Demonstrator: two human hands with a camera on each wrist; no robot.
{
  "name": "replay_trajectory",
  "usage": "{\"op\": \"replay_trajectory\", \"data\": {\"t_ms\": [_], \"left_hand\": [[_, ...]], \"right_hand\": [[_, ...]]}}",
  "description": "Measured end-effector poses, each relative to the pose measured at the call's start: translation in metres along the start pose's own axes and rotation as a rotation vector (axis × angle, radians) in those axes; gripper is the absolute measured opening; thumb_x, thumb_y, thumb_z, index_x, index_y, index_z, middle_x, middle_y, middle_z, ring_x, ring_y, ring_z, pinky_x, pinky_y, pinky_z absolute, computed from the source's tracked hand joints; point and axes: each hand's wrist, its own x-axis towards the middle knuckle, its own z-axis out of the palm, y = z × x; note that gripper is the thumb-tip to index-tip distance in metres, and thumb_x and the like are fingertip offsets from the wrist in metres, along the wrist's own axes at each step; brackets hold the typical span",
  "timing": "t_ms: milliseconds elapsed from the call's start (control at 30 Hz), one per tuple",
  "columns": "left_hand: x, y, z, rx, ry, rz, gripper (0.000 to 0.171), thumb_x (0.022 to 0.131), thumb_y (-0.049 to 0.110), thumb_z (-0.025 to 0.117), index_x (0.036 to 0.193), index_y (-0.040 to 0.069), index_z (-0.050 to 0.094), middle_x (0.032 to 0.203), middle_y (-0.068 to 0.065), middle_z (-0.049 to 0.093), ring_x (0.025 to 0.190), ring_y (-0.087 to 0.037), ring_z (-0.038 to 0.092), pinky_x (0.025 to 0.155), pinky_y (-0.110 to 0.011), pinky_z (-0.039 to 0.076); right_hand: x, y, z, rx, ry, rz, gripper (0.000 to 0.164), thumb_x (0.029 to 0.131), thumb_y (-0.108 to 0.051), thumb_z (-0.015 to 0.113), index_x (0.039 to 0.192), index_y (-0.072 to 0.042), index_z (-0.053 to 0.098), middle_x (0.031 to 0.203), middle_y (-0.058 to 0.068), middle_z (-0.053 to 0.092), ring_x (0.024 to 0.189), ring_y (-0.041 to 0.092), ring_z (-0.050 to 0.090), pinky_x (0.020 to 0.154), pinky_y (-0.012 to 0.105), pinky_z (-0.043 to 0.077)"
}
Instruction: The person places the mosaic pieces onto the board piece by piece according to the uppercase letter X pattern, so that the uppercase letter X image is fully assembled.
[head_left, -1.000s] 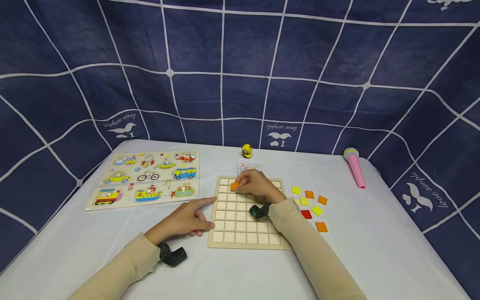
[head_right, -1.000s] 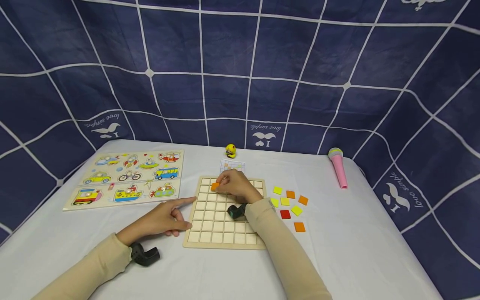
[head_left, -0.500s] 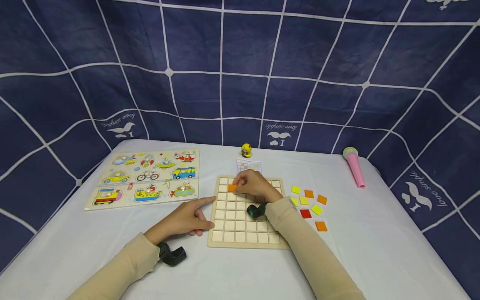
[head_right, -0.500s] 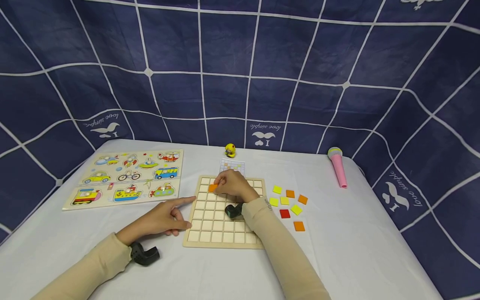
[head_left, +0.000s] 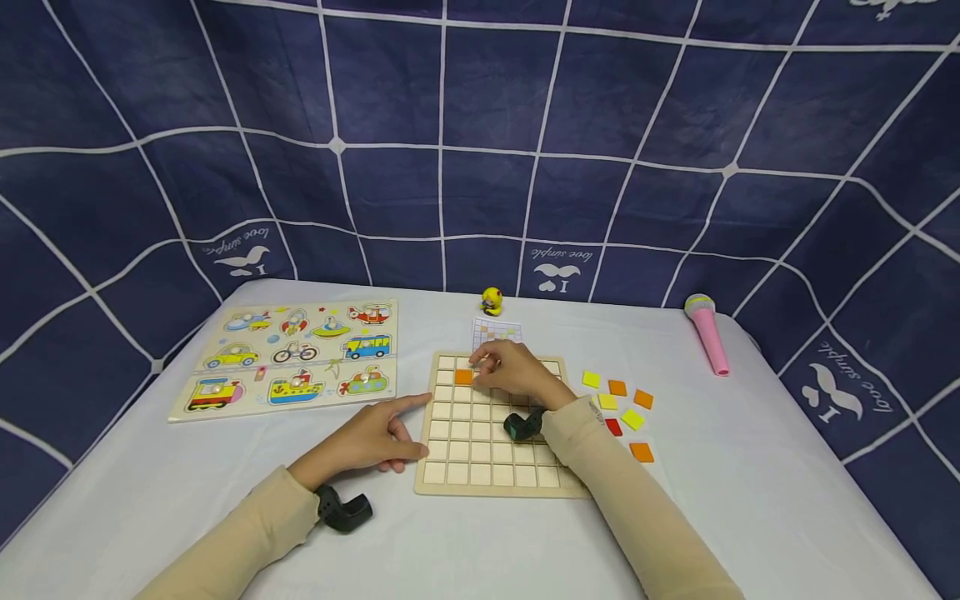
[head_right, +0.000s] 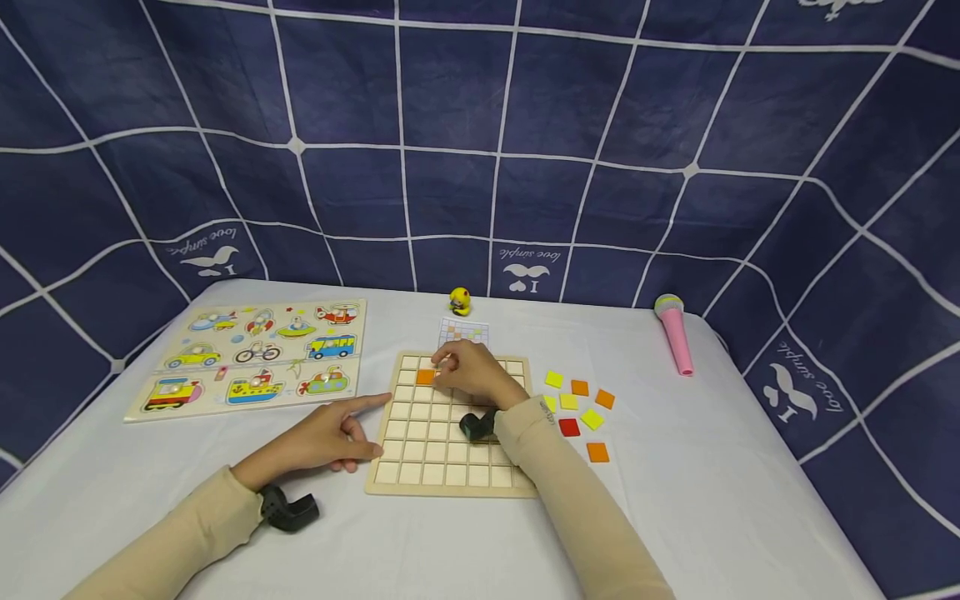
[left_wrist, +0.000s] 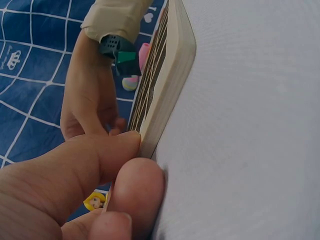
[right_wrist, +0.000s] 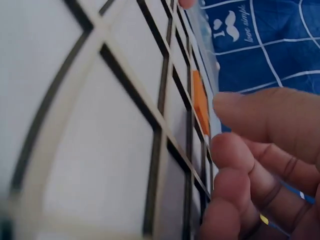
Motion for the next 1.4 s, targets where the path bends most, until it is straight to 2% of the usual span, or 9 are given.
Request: {"op": "replay_trajectory", "data": {"t_ms": [167, 367, 633, 900, 1100, 1233, 1400], "left_hand": [[0.0, -0.001, 0.0, 0.0, 0.007, -0.006, 0.086, 0.091, 0.016, 0.088, 0.163, -0.001, 0.044, 0.071, -0.003, 0.068, 0.056, -0.014, 0.066, 0.05, -0.025, 0.052], [-0.001, -0.001, 0.0, -0.003, 0.009, -0.002, 0.086, 0.091, 0.016, 0.089, 0.163, -0.001, 0.044, 0.071, -0.003, 0.068, 0.056, -0.014, 0.066, 0.05, -0.025, 0.052], [-0.002, 0.0, 0.0, -0.002, 0.008, 0.004, 0.086, 0.091, 0.015, 0.088, 0.162, -0.002, 0.044, 0.071, -0.003, 0.068, 0.055, -0.014, 0.065, 0.049, -0.025, 0.051], [-0.001, 0.001, 0.0, -0.007, 0.006, 0.008, 0.086, 0.091, 0.015, 0.088, 0.163, -0.002, 0.043, 0.07, -0.003, 0.068, 0.055, -0.013, 0.064, 0.049, -0.025, 0.051], [-0.001, 0.001, 0.0, -0.011, 0.002, 0.01, 0.086, 0.091, 0.014, 0.088, 0.162, -0.003, 0.043, 0.07, -0.003, 0.067, 0.055, -0.013, 0.064, 0.049, -0.024, 0.05], [-0.001, 0.002, 0.0, -0.014, 0.002, 0.004, 0.086, 0.091, 0.015, 0.088, 0.163, -0.002, 0.043, 0.069, -0.003, 0.067, 0.054, -0.013, 0.063, 0.049, -0.024, 0.049], [0.0, 0.002, 0.0, -0.008, 0.006, -0.007, 0.086, 0.091, 0.015, 0.088, 0.163, -0.001, 0.044, 0.07, -0.003, 0.068, 0.055, -0.013, 0.064, 0.049, -0.024, 0.05]], "right_hand": [[-0.012, 0.005, -0.01, 0.052, -0.014, -0.051, 0.027, 0.095, -0.006, 0.081, 0.12, 0.001, 0.075, 0.084, -0.002, 0.071, 0.065, 0.01, 0.048, 0.067, 0.026, 0.043], [-0.027, 0.015, -0.022, 0.155, -0.022, -0.071, 0.029, 0.096, -0.007, 0.079, 0.123, 0.005, 0.074, 0.087, 0.001, 0.07, 0.071, 0.013, 0.053, 0.07, 0.026, 0.047], [-0.051, 0.029, -0.041, 0.277, -0.01, -0.044, 0.032, 0.099, -0.003, 0.071, 0.127, 0.012, 0.069, 0.09, 0.002, 0.068, 0.066, 0.013, 0.054, 0.06, 0.024, 0.05], [-0.073, 0.041, -0.057, 0.286, 0.019, -0.018, 0.031, 0.101, -0.004, 0.071, 0.126, 0.013, 0.068, 0.092, 0.007, 0.069, 0.066, 0.017, 0.056, 0.059, 0.026, 0.049], [-0.09, 0.053, -0.064, 0.281, 0.036, 0.007, 0.031, 0.101, -0.004, 0.071, 0.125, 0.014, 0.068, 0.093, 0.005, 0.069, 0.071, 0.014, 0.058, 0.061, 0.025, 0.049], [-0.101, 0.06, -0.069, 0.269, 0.045, -0.012, 0.03, 0.101, -0.003, 0.07, 0.125, 0.014, 0.068, 0.095, 0.005, 0.071, 0.076, 0.015, 0.062, 0.064, 0.024, 0.051], [-0.112, 0.067, -0.075, 0.258, 0.035, -0.028, 0.03, 0.1, -0.001, 0.07, 0.126, 0.015, 0.067, 0.095, 0.005, 0.072, 0.072, 0.014, 0.06, 0.061, 0.022, 0.05]]}}
